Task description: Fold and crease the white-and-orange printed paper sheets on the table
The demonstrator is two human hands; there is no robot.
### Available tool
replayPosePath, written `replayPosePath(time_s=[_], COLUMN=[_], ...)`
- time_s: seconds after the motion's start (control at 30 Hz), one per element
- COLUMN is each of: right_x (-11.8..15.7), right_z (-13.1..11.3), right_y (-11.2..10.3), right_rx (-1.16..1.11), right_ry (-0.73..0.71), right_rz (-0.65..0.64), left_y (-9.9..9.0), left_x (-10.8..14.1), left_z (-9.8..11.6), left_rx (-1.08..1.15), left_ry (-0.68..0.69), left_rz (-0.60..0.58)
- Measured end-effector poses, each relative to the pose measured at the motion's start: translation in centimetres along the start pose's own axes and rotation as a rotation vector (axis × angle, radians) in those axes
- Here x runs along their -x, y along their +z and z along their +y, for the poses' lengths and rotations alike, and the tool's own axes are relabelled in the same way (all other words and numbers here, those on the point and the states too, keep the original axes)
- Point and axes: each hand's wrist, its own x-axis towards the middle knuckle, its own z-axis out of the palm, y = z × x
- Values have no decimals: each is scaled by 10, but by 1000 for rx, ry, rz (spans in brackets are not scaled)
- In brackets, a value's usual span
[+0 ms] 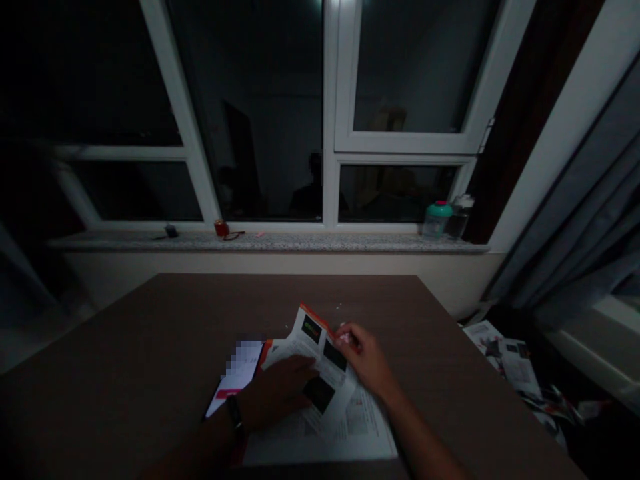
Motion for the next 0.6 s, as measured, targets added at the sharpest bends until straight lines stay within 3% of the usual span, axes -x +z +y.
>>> replayPosePath(time_s=[0.23, 0.4, 0.6], right_x=[6, 7, 14], right_z=[-6, -8, -1], right_y=[0, 10, 25], right_rx=[-180, -144, -7], right_ry=[-143, -128, -64], right_rz=[-148, -258, -361], left_y=[-14, -28, -30], left_x=[-4, -5, -3], left_z=[12, 20, 19], left_rx=[45, 91, 109], left_ry=[73, 31, -21], left_rz=[161, 417, 550])
